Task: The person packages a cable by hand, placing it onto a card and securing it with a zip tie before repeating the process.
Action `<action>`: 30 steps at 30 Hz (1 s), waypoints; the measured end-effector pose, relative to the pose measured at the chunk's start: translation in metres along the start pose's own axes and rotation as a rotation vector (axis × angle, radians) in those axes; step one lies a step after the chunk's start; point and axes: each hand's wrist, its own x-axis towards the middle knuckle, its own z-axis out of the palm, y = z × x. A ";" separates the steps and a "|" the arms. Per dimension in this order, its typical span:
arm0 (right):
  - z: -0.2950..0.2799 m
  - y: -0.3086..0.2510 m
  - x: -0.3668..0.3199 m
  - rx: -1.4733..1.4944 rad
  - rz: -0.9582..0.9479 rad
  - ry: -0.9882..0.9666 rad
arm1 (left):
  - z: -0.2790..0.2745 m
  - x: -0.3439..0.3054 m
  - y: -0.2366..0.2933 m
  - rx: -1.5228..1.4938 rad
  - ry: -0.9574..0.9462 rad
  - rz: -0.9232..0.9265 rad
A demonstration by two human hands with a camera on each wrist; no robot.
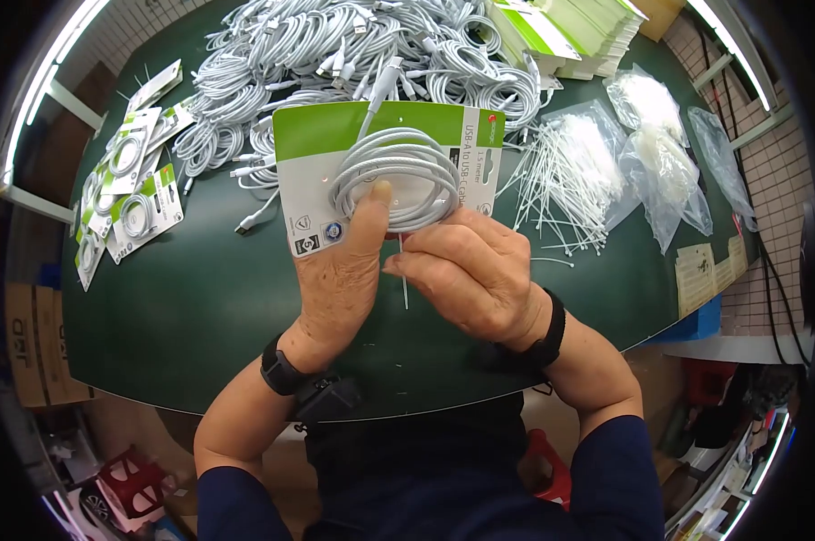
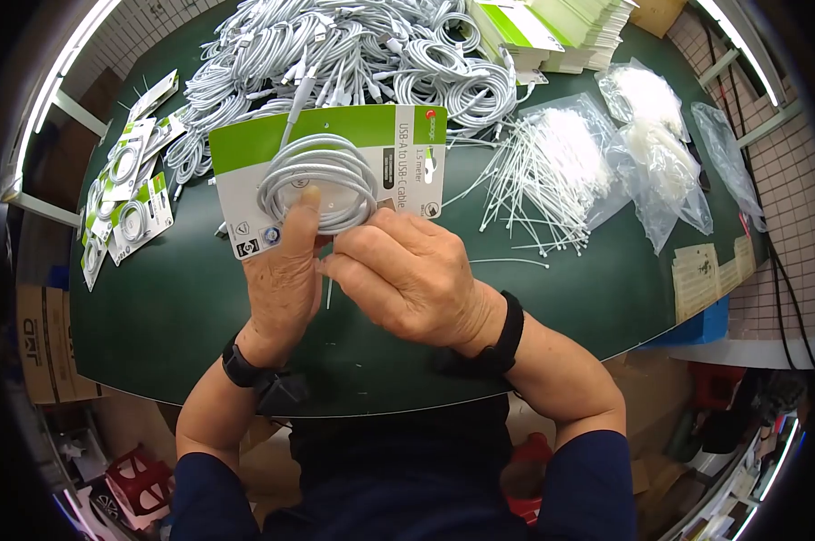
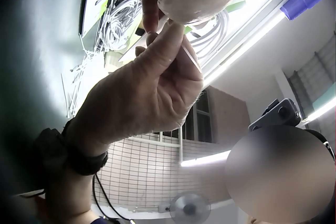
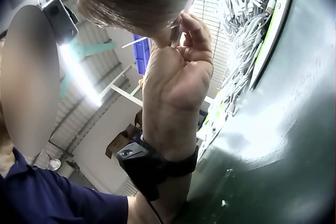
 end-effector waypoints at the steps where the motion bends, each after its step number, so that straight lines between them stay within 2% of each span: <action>1: 0.000 -0.001 -0.001 0.000 0.009 0.004 | -0.001 0.000 -0.001 -0.001 -0.007 -0.010; 6: 0.000 -0.006 -0.001 0.040 -0.006 0.026 | 0.002 0.000 0.008 0.073 -0.044 -0.055; 9: 0.001 -0.009 0.000 0.053 -0.032 0.041 | 0.013 -0.002 0.021 -0.020 -0.035 -0.070; 21: 0.007 -0.009 -0.003 0.179 -0.094 0.096 | 0.010 -0.002 0.017 -0.001 -0.061 -0.060; 24: 0.001 -0.009 -0.002 0.202 -0.095 0.015 | 0.011 -0.002 0.018 0.002 -0.058 -0.063; 30: 0.004 -0.008 -0.001 0.214 -0.097 0.019 | 0.008 -0.004 0.011 0.033 -0.021 -0.056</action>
